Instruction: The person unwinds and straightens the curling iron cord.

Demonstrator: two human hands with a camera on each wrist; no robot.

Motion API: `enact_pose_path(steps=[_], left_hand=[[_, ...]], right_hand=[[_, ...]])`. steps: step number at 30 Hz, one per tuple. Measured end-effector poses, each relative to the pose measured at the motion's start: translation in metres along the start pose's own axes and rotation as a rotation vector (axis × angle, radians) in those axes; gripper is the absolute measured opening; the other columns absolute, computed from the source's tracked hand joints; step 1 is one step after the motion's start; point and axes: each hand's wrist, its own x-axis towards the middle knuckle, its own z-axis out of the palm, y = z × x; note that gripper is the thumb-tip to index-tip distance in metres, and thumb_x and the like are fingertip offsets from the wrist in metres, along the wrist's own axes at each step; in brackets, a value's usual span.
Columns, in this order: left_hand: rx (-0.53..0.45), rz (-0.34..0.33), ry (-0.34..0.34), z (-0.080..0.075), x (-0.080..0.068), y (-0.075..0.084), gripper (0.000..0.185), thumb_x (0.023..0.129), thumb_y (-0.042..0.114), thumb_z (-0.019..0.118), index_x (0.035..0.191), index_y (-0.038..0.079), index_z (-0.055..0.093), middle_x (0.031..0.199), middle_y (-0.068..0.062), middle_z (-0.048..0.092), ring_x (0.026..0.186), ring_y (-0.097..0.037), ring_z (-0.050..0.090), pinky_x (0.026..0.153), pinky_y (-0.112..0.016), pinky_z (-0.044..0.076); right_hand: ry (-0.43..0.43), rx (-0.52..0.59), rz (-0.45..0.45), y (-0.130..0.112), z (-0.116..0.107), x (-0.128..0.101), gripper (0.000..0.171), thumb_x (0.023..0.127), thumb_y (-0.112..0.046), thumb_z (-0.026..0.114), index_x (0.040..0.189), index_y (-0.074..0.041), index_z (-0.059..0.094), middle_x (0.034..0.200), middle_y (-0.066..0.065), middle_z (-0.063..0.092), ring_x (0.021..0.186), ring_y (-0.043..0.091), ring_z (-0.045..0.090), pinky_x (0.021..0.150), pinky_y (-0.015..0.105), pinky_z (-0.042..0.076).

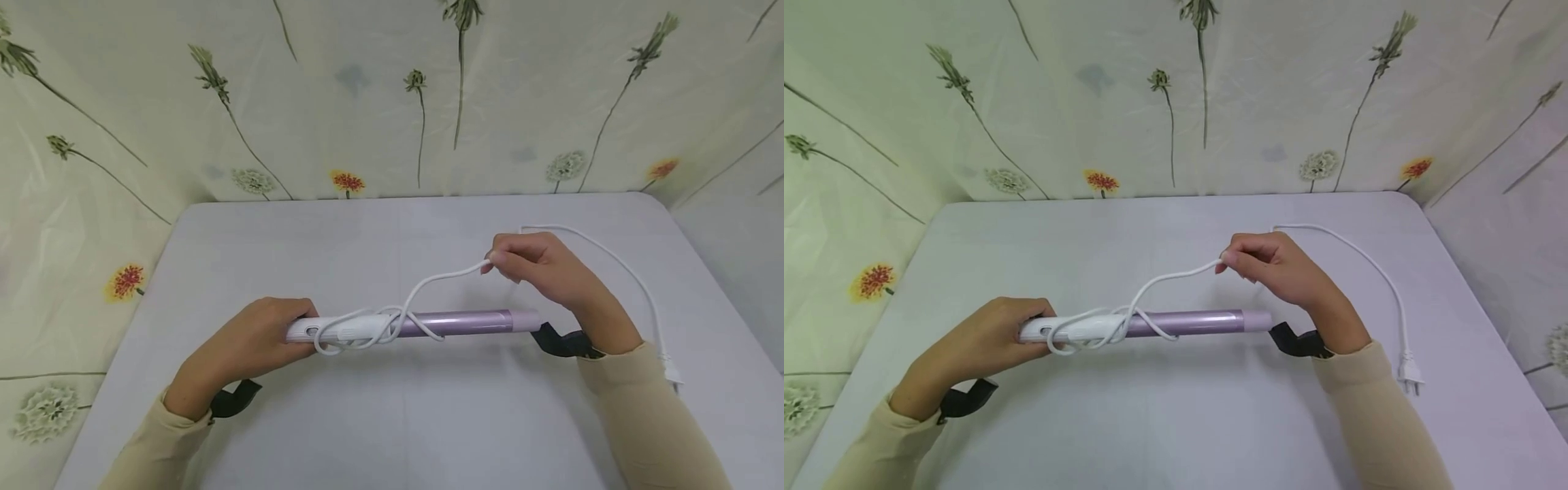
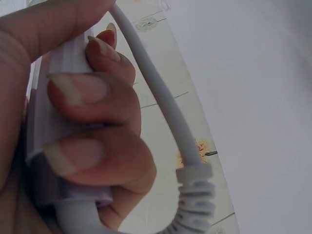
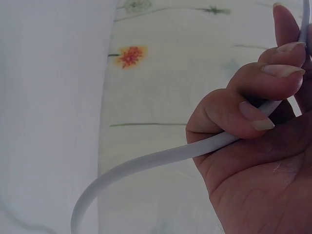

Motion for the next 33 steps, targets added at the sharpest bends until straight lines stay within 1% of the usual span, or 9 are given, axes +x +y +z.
enact_pose_path(steps=[3,7,11,13,18,20,26,29,33], left_hand=[[0.001,-0.015,-0.006,0.000,0.001,-0.001,0.016,0.087,0.016,0.083,0.095,0.019,0.069,0.082,0.017,0.063,0.069,-0.005,0.055,0.065,-0.029,0.049],[0.004,-0.019,-0.010,0.000,0.001,-0.004,0.016,0.087,0.016,0.083,0.095,0.018,0.069,0.082,0.016,0.062,0.069,-0.005,0.054,0.064,-0.029,0.048],[0.019,-0.031,0.012,-0.002,0.000,-0.007,0.017,0.087,0.016,0.083,0.095,0.019,0.068,0.080,0.016,0.060,0.067,-0.005,0.052,0.063,-0.029,0.047],[0.024,-0.040,0.022,-0.004,0.000,-0.008,0.017,0.087,0.017,0.083,0.095,0.019,0.068,0.080,0.017,0.060,0.067,-0.006,0.052,0.063,-0.029,0.047],[0.019,-0.054,0.030,-0.005,0.000,-0.010,0.018,0.088,0.021,0.084,0.095,0.020,0.068,0.079,0.017,0.060,0.066,-0.007,0.052,0.061,-0.029,0.047],[0.022,-0.051,0.035,-0.005,0.000,-0.011,0.018,0.088,0.022,0.085,0.095,0.020,0.068,0.078,0.018,0.060,0.066,-0.007,0.052,0.061,-0.029,0.046],[0.034,-0.050,0.053,-0.004,0.000,-0.012,0.018,0.088,0.021,0.084,0.096,0.019,0.068,0.079,0.015,0.060,0.066,-0.007,0.052,0.061,-0.029,0.046],[0.027,-0.064,0.061,-0.006,0.000,-0.012,0.019,0.088,0.018,0.084,0.099,0.016,0.069,0.081,0.012,0.063,0.067,-0.008,0.053,0.062,-0.030,0.046],[0.001,-0.096,0.063,-0.009,-0.001,-0.011,0.019,0.089,0.017,0.083,0.099,0.014,0.068,0.081,0.010,0.064,0.066,-0.009,0.052,0.060,-0.030,0.046]], right_hand=[[0.009,0.037,-0.019,0.000,-0.003,-0.007,0.025,0.100,0.010,0.056,0.093,-0.007,0.072,0.072,0.003,0.045,0.080,0.020,0.055,0.065,0.031,0.044],[0.021,0.075,-0.053,-0.001,-0.008,-0.015,0.027,0.096,0.016,0.056,0.099,-0.003,0.075,0.075,0.001,0.049,0.073,0.018,0.044,0.061,0.031,0.038],[0.019,0.097,-0.096,-0.001,-0.012,-0.024,0.032,0.093,0.022,0.055,0.102,-0.001,0.075,0.078,0.002,0.050,0.071,0.016,0.042,0.060,0.030,0.035],[0.019,0.099,-0.085,-0.001,-0.013,-0.029,0.033,0.092,0.023,0.055,0.101,-0.002,0.074,0.078,0.002,0.050,0.072,0.016,0.042,0.060,0.030,0.035],[0.011,0.054,-0.001,0.000,-0.014,-0.039,0.030,0.093,0.020,0.058,0.098,-0.005,0.074,0.081,0.001,0.053,0.075,0.017,0.044,0.063,0.031,0.036],[-0.006,0.036,0.027,-0.001,-0.014,-0.042,0.030,0.094,0.019,0.060,0.098,-0.007,0.075,0.082,0.001,0.054,0.075,0.018,0.045,0.063,0.031,0.037],[-0.132,0.038,0.002,0.001,-0.014,-0.049,0.034,0.093,0.018,0.062,0.100,-0.013,0.075,0.084,0.000,0.055,0.074,0.016,0.047,0.060,0.031,0.037],[-0.193,-0.040,0.045,0.003,-0.013,-0.052,0.031,0.095,0.010,0.066,0.098,-0.020,0.074,0.083,-0.003,0.056,0.072,0.015,0.049,0.061,0.031,0.040],[-0.219,-0.218,0.189,0.008,-0.009,-0.055,0.017,0.098,-0.008,0.072,0.094,-0.024,0.073,0.080,-0.010,0.059,0.072,0.012,0.053,0.063,0.029,0.044]])
